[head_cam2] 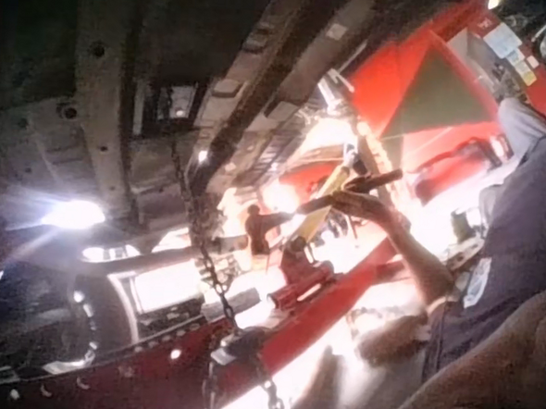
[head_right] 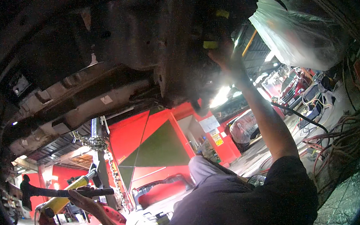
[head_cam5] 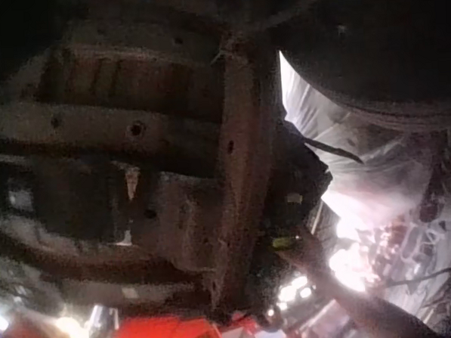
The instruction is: The person uses a hammer to strike a metal shield on the floor and then works underneath a vehicle using a large metal lever to straighten parts of the frame.
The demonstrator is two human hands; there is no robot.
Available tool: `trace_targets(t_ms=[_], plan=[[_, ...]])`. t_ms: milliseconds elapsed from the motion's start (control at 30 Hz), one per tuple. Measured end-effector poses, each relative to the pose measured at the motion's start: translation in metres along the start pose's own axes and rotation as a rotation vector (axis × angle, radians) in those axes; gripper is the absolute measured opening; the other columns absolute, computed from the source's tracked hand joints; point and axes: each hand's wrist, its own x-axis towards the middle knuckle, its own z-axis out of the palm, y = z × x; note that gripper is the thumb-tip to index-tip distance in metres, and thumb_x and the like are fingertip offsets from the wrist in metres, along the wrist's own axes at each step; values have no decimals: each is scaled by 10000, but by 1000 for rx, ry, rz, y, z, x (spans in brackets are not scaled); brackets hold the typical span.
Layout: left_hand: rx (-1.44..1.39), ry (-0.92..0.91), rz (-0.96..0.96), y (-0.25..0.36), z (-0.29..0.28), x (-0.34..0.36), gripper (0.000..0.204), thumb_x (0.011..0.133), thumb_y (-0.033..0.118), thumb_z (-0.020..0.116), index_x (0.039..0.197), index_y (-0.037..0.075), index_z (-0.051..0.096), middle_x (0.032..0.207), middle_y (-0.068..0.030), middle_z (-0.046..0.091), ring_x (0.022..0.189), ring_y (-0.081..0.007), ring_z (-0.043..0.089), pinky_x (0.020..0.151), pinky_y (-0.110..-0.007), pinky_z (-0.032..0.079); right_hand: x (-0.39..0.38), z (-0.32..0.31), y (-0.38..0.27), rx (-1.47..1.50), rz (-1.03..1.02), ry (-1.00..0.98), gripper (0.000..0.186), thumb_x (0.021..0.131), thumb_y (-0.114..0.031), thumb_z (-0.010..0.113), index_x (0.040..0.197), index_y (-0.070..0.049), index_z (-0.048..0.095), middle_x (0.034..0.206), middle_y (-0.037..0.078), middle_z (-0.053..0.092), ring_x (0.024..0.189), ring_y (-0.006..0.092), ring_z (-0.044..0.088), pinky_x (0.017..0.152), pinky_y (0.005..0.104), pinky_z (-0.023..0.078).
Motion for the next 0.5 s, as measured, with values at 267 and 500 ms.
trace_targets(t_ms=[267,500], plan=[[11,21,17,-6,-3,6,595,994,415,469,1361,-23,304,731,-106,566,581,-170,576,515,-283,505,-24,-12,-22,23,128,-124,718,822,-64,667,1447,-16,318,1276,111,559,1180,169,516,1012,289,389],[-16,-48,47,1,0,-2,478,1011,407,429,1233,-7,345,655,-95,577,517,-169,564,476,-284,475,-49,1,-71,-328,114,111,485,880,-196,610,1295,29,500,1138,78,624,1012,144,555,871,311,439]])
